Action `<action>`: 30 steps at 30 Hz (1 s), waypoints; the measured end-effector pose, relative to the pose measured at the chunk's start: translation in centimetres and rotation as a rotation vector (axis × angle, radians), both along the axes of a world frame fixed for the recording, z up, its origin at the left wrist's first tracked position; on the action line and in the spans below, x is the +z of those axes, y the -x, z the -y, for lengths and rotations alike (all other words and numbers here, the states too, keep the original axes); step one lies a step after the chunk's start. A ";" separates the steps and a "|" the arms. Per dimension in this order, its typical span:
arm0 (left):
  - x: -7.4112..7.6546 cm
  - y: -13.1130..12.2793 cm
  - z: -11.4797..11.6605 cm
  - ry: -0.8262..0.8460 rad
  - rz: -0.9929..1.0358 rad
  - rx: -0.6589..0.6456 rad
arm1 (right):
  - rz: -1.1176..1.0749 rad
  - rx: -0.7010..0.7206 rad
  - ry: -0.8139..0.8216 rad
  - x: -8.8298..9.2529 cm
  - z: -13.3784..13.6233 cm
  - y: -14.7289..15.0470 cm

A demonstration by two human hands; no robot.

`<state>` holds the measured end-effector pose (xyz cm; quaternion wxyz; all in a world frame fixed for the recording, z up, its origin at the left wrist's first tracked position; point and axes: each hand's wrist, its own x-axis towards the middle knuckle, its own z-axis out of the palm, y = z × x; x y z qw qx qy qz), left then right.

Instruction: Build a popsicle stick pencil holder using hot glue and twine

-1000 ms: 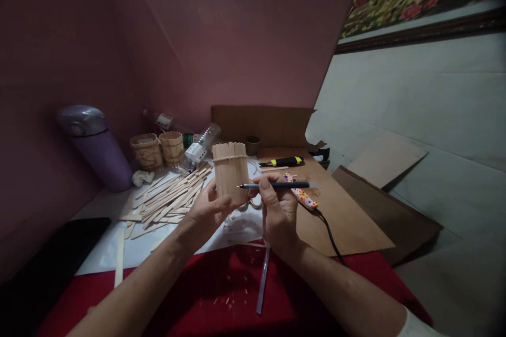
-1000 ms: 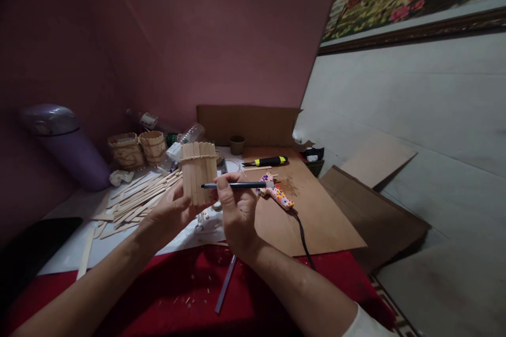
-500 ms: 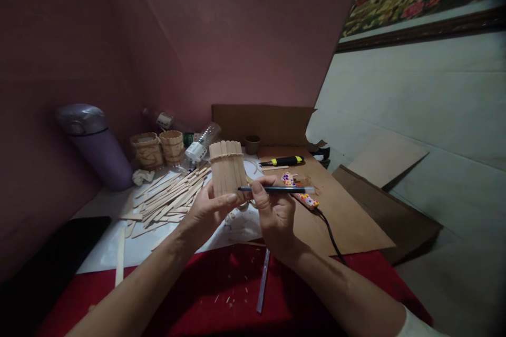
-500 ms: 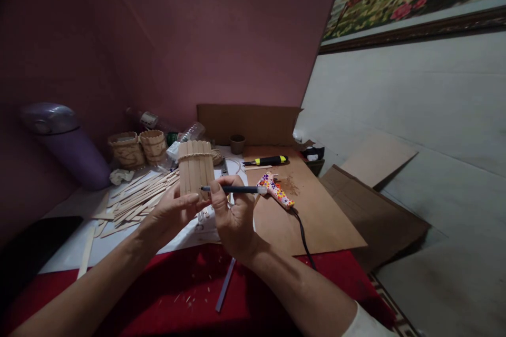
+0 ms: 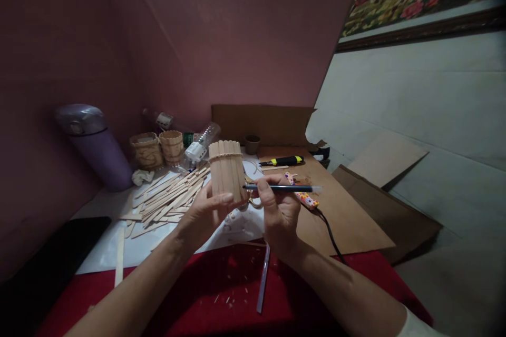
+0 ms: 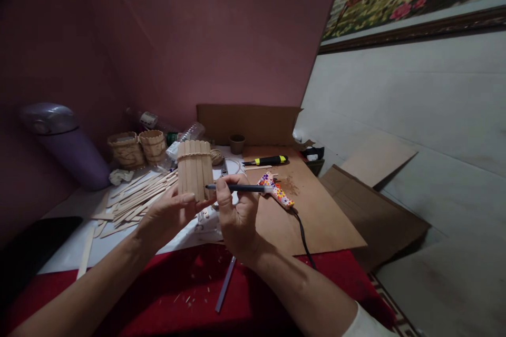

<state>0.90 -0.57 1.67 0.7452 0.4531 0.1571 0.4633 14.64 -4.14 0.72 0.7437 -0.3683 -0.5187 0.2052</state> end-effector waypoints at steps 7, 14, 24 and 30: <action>-0.3 0.1 -0.2 0.054 0.056 -0.036 | -0.153 0.149 0.049 0.4 0.0 0.3; -0.3 0.4 -0.4 0.081 0.066 -0.068 | -0.237 0.250 0.068 -0.1 -0.3 0.6; -0.1 0.1 -0.3 0.039 0.051 -0.101 | -0.232 0.174 0.087 0.3 -0.2 0.5; -0.5 0.2 -0.5 0.042 0.059 -0.087 | -0.127 0.065 0.068 0.5 -0.2 0.3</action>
